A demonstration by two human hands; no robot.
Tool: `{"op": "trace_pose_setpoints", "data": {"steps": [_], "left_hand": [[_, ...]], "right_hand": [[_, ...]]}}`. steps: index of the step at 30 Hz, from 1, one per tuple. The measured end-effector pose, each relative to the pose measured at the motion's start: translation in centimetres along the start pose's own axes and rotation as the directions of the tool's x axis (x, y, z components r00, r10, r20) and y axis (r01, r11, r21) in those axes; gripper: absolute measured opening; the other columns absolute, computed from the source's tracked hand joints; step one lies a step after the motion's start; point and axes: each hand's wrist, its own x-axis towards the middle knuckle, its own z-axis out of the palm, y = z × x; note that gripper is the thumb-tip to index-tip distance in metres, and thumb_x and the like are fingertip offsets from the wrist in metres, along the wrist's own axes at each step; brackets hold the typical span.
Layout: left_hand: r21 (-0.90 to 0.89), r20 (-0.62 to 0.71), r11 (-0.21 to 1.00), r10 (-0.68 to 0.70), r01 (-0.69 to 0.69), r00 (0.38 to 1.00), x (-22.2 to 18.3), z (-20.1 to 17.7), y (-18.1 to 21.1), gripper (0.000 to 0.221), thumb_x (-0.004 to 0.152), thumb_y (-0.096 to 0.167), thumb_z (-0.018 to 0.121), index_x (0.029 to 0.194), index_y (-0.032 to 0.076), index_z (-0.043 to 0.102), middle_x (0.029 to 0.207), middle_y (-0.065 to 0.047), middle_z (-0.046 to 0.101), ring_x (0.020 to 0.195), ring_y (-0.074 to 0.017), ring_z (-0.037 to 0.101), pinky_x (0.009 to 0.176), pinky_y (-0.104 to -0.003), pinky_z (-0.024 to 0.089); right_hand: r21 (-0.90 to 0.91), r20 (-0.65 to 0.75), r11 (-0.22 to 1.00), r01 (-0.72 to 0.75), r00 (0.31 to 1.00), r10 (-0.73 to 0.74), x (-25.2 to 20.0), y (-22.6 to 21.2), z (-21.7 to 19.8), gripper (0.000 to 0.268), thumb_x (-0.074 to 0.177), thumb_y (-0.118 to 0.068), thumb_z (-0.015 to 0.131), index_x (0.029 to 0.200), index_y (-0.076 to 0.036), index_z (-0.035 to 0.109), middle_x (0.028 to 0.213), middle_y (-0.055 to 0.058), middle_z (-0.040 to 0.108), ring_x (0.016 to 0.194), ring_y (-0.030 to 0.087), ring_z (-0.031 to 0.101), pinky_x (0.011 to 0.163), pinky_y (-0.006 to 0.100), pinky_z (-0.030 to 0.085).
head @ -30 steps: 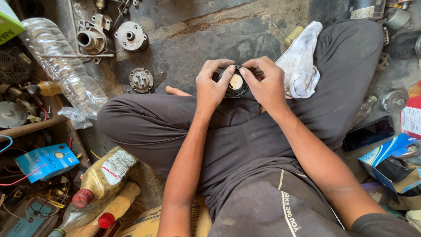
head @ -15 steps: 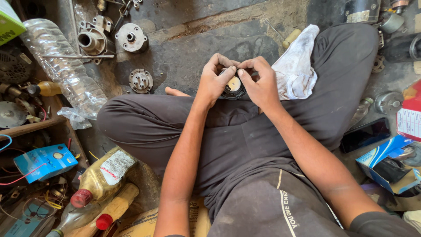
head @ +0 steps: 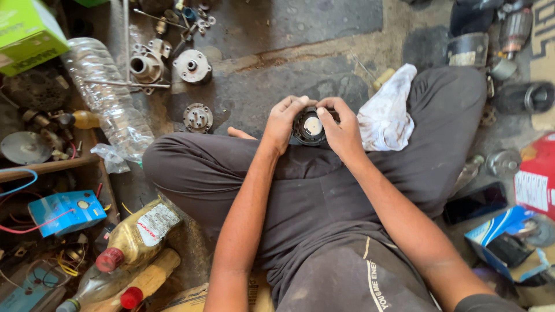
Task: The person sits on the floor and assembles a small cylindrical electrical component, inserting a white disc and a metal ring into a black housing. They use pliers to cut a wire from a small white tube and insert it into the component.
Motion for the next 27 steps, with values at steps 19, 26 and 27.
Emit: {"op": "trace_pose_setpoints", "data": {"steps": [19, 26, 27], "left_hand": [[0.209, -0.153, 0.970, 0.161, -0.127, 0.975, -2.8, -0.2, -0.5, 0.017, 0.089, 0.010, 0.076, 0.104, 0.002, 0.073, 0.091, -0.002, 0.073, 0.084, -0.0082, 0.066, 0.077, -0.024, 0.053], [0.229, -0.166, 0.964, 0.176, -0.135, 0.970, -1.9, -0.5, -1.0, 0.013, 0.088, 0.009, 0.079, 0.095, 0.002, 0.071, 0.083, -0.002, 0.071, 0.073, -0.0071, 0.063, 0.066, -0.024, 0.052], [0.225, -0.168, 0.966, 0.168, -0.128, 0.971, -1.8, -0.4, -1.0, 0.013, 0.087, 0.009, 0.079, 0.094, 0.002, 0.071, 0.083, -0.002, 0.071, 0.072, -0.0070, 0.062, 0.066, -0.024, 0.051]], "right_hand": [[0.055, 0.052, 0.996, -0.067, 0.997, 0.064, 0.2, -0.1, -0.5, 0.015, 0.100, -0.011, 0.063, 0.110, -0.001, 0.066, 0.096, 0.001, 0.067, 0.084, 0.006, 0.062, 0.074, 0.022, 0.050], [0.093, 0.059, 0.994, -0.056, 0.997, 0.051, 0.4, -0.2, -0.3, 0.016, 0.104, -0.013, 0.062, 0.112, 0.000, 0.066, 0.100, 0.001, 0.068, 0.091, 0.006, 0.062, 0.082, 0.023, 0.050], [0.098, 0.054, 0.994, -0.056, 0.997, 0.051, 0.6, -0.4, -0.4, 0.016, 0.105, -0.014, 0.063, 0.112, 0.000, 0.067, 0.101, 0.002, 0.068, 0.093, 0.007, 0.062, 0.083, 0.023, 0.050]]}}
